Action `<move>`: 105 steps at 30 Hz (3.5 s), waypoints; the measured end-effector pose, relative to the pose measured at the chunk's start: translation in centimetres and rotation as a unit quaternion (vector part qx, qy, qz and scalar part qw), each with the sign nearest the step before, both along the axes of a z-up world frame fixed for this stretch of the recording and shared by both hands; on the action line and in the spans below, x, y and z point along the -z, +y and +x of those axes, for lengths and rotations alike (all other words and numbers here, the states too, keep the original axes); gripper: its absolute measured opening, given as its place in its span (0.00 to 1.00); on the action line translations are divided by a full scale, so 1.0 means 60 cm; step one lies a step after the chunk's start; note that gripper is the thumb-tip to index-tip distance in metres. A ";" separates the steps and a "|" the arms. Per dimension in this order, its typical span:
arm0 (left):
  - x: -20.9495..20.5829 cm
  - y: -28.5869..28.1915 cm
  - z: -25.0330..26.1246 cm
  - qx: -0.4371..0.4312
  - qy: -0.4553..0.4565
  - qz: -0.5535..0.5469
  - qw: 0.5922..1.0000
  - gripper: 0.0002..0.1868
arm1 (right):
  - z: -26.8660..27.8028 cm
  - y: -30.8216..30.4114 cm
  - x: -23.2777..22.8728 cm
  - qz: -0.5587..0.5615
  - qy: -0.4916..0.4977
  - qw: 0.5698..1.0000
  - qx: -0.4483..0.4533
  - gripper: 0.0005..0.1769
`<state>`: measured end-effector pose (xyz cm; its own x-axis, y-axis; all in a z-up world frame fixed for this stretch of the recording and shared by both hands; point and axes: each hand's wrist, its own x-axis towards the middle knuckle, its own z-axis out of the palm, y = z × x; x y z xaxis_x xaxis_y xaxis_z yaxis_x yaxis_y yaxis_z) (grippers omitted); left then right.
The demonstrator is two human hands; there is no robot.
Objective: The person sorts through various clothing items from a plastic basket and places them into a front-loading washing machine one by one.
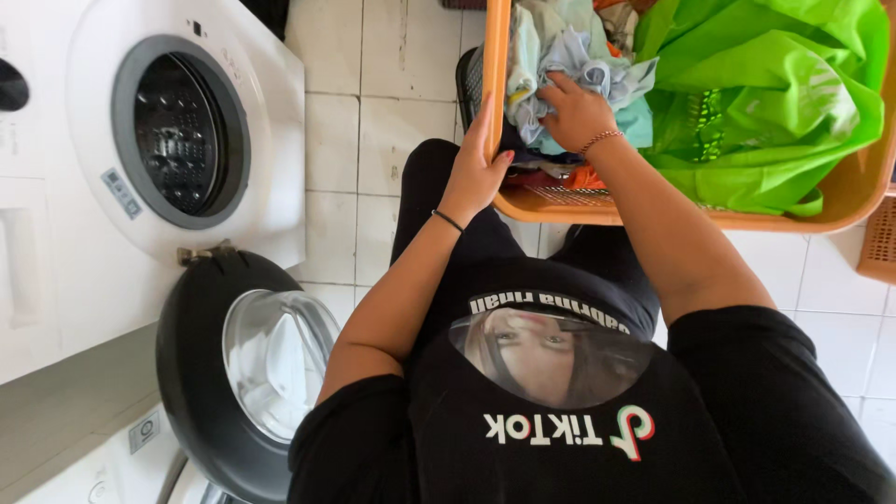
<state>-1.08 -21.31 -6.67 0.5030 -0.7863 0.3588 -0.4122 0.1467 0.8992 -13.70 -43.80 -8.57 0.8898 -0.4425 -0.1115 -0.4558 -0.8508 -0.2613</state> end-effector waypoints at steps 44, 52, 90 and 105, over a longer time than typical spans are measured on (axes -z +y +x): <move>-0.081 0.098 0.109 0.007 -0.057 0.356 0.933 0.53 | -0.089 0.112 0.021 0.038 -0.056 0.997 -0.021 0.31; -0.124 0.092 0.088 -0.105 -0.225 0.236 0.939 0.46 | -0.031 0.019 -0.055 0.225 -0.199 0.945 0.130 0.18; -0.147 0.116 0.065 0.028 0.285 -0.006 0.958 0.22 | -0.087 0.162 -0.198 0.036 -0.165 0.986 0.009 0.54; -0.133 0.136 0.052 0.008 0.370 -0.114 0.922 0.15 | -0.096 0.161 -0.193 0.357 -0.637 0.684 -0.006 0.18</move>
<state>2.01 -13.15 1.31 0.6646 -0.7430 0.0789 0.3057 0.3668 0.8786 -19.43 -34.13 2.99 0.4696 -0.6717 0.5730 0.5334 -0.3013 -0.7904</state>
